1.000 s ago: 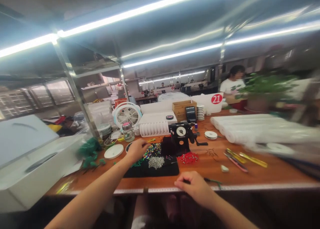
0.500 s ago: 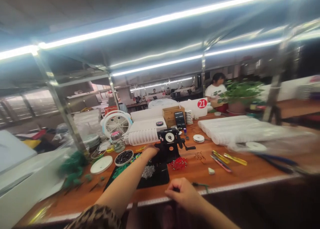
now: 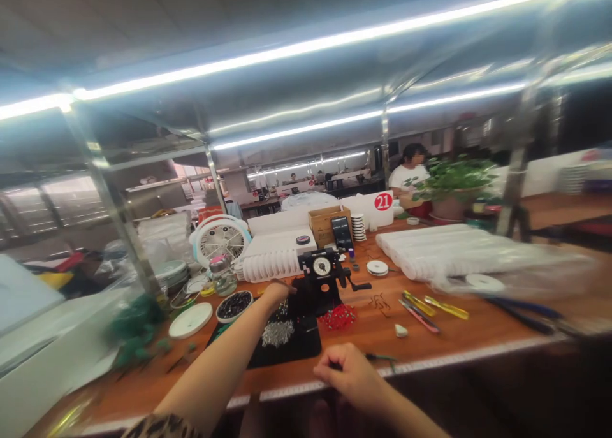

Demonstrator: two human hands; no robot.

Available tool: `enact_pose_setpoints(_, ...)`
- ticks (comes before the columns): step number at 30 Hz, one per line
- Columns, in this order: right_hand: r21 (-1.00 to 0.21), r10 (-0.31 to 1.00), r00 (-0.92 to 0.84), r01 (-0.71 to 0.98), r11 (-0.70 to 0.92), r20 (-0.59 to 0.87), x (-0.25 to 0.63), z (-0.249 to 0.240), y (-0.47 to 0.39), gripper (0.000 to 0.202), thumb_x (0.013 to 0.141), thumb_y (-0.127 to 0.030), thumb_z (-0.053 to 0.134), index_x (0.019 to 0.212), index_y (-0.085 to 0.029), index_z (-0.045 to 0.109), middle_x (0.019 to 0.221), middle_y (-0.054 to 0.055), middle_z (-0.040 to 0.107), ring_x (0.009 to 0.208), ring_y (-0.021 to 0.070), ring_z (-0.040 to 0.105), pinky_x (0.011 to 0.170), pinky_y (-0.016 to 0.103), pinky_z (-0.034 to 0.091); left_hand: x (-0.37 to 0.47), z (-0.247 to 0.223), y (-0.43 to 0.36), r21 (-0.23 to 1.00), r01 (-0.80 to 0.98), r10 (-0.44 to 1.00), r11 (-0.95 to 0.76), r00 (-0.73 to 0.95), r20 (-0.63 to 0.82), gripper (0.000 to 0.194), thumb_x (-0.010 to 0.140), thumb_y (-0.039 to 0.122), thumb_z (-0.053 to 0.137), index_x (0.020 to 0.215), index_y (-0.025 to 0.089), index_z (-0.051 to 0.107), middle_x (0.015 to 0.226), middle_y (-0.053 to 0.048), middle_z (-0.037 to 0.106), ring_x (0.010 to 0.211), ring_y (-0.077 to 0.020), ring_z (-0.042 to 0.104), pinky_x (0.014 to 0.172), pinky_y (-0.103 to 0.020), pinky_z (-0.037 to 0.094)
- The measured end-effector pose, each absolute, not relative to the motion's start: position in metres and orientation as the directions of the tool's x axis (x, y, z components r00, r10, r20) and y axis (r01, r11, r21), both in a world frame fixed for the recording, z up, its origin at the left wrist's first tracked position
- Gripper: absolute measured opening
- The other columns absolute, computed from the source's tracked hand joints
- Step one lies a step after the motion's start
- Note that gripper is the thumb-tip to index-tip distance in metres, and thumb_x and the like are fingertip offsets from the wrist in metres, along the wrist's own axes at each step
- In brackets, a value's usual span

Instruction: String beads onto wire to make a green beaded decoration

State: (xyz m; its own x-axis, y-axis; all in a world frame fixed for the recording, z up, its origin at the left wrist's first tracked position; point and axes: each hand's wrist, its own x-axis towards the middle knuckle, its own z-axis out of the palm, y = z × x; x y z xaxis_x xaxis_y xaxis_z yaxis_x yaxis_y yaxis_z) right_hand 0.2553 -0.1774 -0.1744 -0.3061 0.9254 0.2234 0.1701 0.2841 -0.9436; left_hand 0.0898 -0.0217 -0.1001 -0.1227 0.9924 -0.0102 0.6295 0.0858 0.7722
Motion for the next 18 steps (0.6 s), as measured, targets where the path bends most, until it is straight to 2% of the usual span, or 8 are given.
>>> enact_pose_setpoints(5, -0.955, 0.924, -0.285, 0.08, 0.286, 0.253, 0.257, -0.176, -0.175, 0.026, 0.078, -0.034, 0.058, 0.062, -0.014, 0.064, 0.053, -0.002, 0.052, 0.054, 0.0105, 0.044, 0.053, 0.022, 0.032, 0.088, -0.097, -0.067, 0.926, 0.342, 0.987, 0.161, -0.078, -0.143, 0.021, 0.085, 0.033, 0.06, 0.079, 0.012, 0.057, 0.074, -0.001, 0.061, 0.06, -0.0117, 0.059, 0.052, -0.023, 0.045)
enact_pose_setpoints(9, -0.983, 0.977, -0.16, -0.144, 0.117, 0.139, 0.255, -0.173, -0.176, 0.042, 0.076, -0.055, 0.059, 0.075, -0.014, 0.066, 0.046, -0.005, 0.044, 0.042, 0.0082, 0.036, 0.042, 0.02, 0.026, 0.097, -0.113, -0.131, 0.987, 0.071, 0.987, 0.147, 0.048, -0.15, 0.029, 0.073, 0.038, 0.07, 0.074, 0.015, 0.054, 0.073, -0.004, 0.063, 0.064, -0.0122, 0.061, 0.047, -0.017, 0.037)
enact_pose_setpoints(12, -0.957, 0.978, -0.184, -0.287, 0.04, 0.096, 0.251, -0.167, -0.184, 0.047, 0.072, -0.059, 0.062, 0.078, -0.013, 0.067, 0.05, -0.003, 0.051, 0.041, 0.0071, 0.036, 0.039, 0.019, 0.023, 0.108, -0.131, -0.176, 0.98, -0.064, 0.97, 0.186, 0.172, -0.173, 0.035, 0.067, 0.042, 0.075, 0.071, 0.013, 0.057, 0.065, -0.004, 0.061, 0.055, -0.0109, 0.056, 0.044, -0.016, 0.035)
enact_pose_setpoints(15, -0.961, 0.967, -0.244, -0.277, 0.0, 0.07, 0.249, -0.162, -0.194, 0.044, 0.073, -0.057, 0.064, 0.077, -0.013, 0.069, 0.052, 0.0, 0.057, 0.042, 0.0079, 0.042, 0.04, 0.019, 0.024, 0.114, -0.143, -0.202, 0.939, -0.2, 0.934, 0.28, 0.284, -0.218, 0.032, 0.065, 0.037, 0.079, 0.069, 0.01, 0.061, 0.063, -0.006, 0.061, 0.053, -0.0094, 0.054, 0.043, -0.014, 0.035)
enact_pose_setpoints(18, -0.983, 0.964, -0.247, -0.177, 0.054, 0.097, 0.251, -0.159, -0.2, 0.04, 0.075, -0.053, 0.064, 0.071, -0.014, 0.07, 0.051, -0.001, 0.056, 0.043, 0.0084, 0.045, 0.041, 0.02, 0.029, 0.114, -0.145, -0.212, 0.898, -0.207, 0.893, 0.389, 0.324, -0.312, 0.029, 0.061, 0.027, 0.082, 0.076, 0.008, 0.065, 0.068, -0.008, 0.063, 0.055, -0.0105, 0.057, 0.043, -0.014, 0.038)
